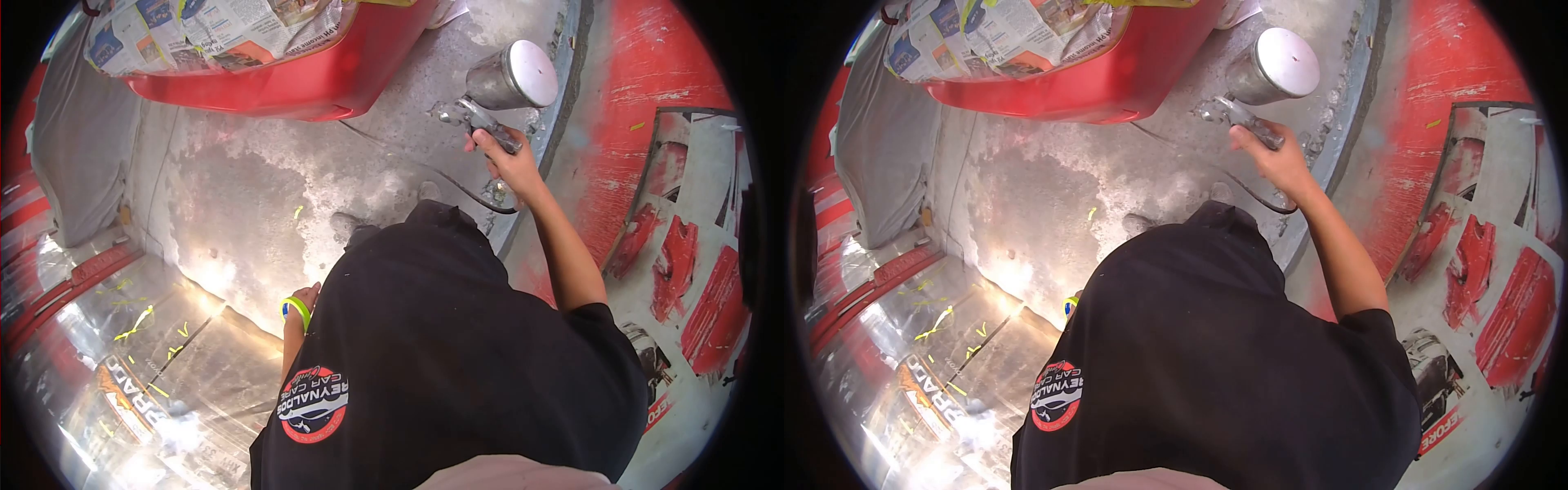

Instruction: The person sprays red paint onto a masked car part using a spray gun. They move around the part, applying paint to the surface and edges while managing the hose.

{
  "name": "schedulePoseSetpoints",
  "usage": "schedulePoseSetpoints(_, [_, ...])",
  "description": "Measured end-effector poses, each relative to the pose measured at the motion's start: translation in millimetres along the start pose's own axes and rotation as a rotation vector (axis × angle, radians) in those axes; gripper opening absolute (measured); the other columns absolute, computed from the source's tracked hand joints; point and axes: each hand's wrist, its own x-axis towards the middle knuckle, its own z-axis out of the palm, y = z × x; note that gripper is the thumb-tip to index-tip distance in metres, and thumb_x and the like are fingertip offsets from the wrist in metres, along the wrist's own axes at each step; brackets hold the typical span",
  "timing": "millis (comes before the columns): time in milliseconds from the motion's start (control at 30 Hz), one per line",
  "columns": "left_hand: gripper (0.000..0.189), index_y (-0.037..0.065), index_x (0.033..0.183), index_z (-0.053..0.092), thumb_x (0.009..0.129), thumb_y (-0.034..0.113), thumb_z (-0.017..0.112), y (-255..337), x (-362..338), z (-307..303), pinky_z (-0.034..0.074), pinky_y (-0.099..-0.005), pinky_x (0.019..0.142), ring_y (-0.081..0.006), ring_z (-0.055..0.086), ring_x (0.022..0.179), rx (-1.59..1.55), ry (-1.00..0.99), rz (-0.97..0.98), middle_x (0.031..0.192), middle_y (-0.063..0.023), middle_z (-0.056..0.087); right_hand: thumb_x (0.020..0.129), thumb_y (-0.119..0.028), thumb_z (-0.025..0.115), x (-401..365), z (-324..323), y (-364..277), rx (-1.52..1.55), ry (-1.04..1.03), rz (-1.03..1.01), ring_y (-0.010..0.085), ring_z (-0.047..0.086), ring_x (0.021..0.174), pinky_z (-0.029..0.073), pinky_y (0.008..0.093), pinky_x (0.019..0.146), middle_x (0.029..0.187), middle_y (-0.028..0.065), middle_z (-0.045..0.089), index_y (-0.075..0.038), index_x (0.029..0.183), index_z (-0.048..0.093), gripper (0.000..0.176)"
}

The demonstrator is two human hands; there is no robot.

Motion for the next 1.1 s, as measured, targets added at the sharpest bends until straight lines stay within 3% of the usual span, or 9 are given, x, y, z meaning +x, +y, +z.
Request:
schedulePoseSetpoints(67, [0.057, 0.001, 0.083, 0.070, 0.092, 0.056, 0.057, -4.7, 6.5, 0.9, 0.047, -0.0357, 0.071, -0.0211, 0.060, 0.070, -0.010, -0.043, -0.021, 0.073, -0.0088, 0.066, 0.088, -0.046, 0.072, 1.3, -4.8, 4.7, 0.007, 0.013, -0.019, 0.0051, 0.048, 0.055, 0.038, 0.0234, 0.047, 0.082, 0.0000, 0.068, -0.002, 0.105, 0.070, 0.048])
schedulePoseSetpoints(267, [0.055, 0.000, 0.086, 0.070, 0.093, 0.054, 0.058, -4.8, 5.6, 10.1, 0.049, -0.0318, 0.071, -0.0173, 0.061, 0.071, -0.157, -0.072, -0.049, 0.077, -0.0071, 0.068, 0.093, -0.040, 0.068, 15.4, -3.0, 14.3, -0.021, 0.428, -0.091, 0.0051, 0.042, 0.046, 0.032, 0.0224, 0.042, 0.082, 0.0006, 0.066, -0.003, 0.093, 0.068, 0.037])
schedulePoseSetpoints(367, [0.054, 0.001, 0.088, 0.070, 0.094, 0.053, 0.058, 7.3, -1.9, 12.4, 0.049, -0.0305, 0.068, -0.0162, 0.061, 0.070, -0.244, -0.085, -0.143, 0.079, -0.0074, 0.069, 0.094, -0.040, 0.067, 14.4, 1.5, 13.9, -0.018, 0.441, -0.082, 0.0052, 0.041, 0.045, 0.031, 0.0229, 0.042, 0.082, 0.0006, 0.066, -0.004, 0.093, 0.069, 0.037])
schedulePoseSetpoints(567, [0.052, 0.003, 0.089, 0.070, 0.094, 0.053, 0.057, -52.9, 15.0, 35.6, 0.045, -0.0302, 0.060, -0.0157, 0.055, 0.062, -0.224, -0.164, -0.177, 0.074, -0.0061, 0.067, 0.095, -0.040, 0.065, -6.9, 22.0, 13.6, 0.046, 0.080, -0.060, 0.0056, 0.043, 0.047, 0.032, 0.0242, 0.043, 0.078, 0.0015, 0.066, -0.003, 0.097, 0.070, 0.038])
schedulePoseSetpoints(700, [0.053, 0.004, 0.084, 0.068, 0.094, 0.055, 0.056, -72.1, 18.9, 42.2, 0.044, -0.0300, 0.058, -0.0160, 0.053, 0.058, -0.263, -0.201, -0.266, 0.070, -0.0047, 0.065, 0.096, -0.038, 0.063, -25.0, 56.2, 2.6, 0.090, 0.069, -0.048, 0.0057, 0.043, 0.045, 0.032, 0.0243, 0.042, 0.075, 0.0010, 0.065, -0.003, 0.091, 0.069, 0.036])
schedulePoseSetpoints(867, [0.061, 0.001, 0.089, 0.068, 0.095, 0.059, 0.050, -125.1, 46.5, 50.5, 0.050, -0.0344, 0.065, -0.0206, 0.061, 0.065, -0.109, -0.265, -0.092, 0.076, -0.0085, 0.067, 0.095, -0.037, 0.066, -32.1, 106.7, 7.1, -0.029, 0.186, -0.050, 0.0061, 0.043, 0.045, 0.032, 0.0240, 0.042, 0.076, 0.0014, 0.066, -0.002, 0.094, 0.070, 0.035])
schedulePoseSetpoints(933, [0.064, -0.001, 0.094, 0.069, 0.095, 0.059, 0.048, -159.6, 69.7, 53.2, 0.051, -0.0354, 0.068, -0.0220, 0.063, 0.069, 0.002, -0.306, 0.031, 0.081, -0.0108, 0.070, 0.096, -0.034, 0.063, -40.7, 131.4, 9.9, -0.085, 0.068, -0.010, 0.0070, 0.044, 0.046, 0.033, 0.0242, 0.043, 0.081, 0.0022, 0.067, -0.002, 0.098, 0.068, 0.032])
schedulePoseSetpoints(1033, [0.064, -0.002, 0.096, 0.069, 0.096, 0.058, 0.049, -161.7, 71.6, 9.8, 0.051, -0.0359, 0.068, -0.0220, 0.065, 0.071, -0.079, -0.324, -0.129, 0.084, -0.0113, 0.071, 0.096, -0.036, 0.064, -59.1, 180.2, -2.0, -0.112, 0.004, -0.025, 0.0068, 0.043, 0.045, 0.033, 0.0240, 0.043, 0.079, 0.0015, 0.065, -0.003, 0.098, 0.068, 0.034])
schedulePoseSetpoints(1100, [0.054, 0.000, 0.106, 0.066, 0.097, 0.051, 0.051, -193.1, 79.7, -4.1, 0.053, -0.0347, 0.072, -0.0227, 0.068, 0.079, -0.319, -0.274, -0.263, 0.095, -0.0126, 0.072, 0.095, -0.039, 0.066, -66.3, 208.8, -4.7, -0.143, 0.034, -0.019, 0.0055, 0.043, 0.045, 0.031, 0.0237, 0.042, 0.071, 0.0002, 0.062, -0.002, 0.097, 0.070, 0.038])
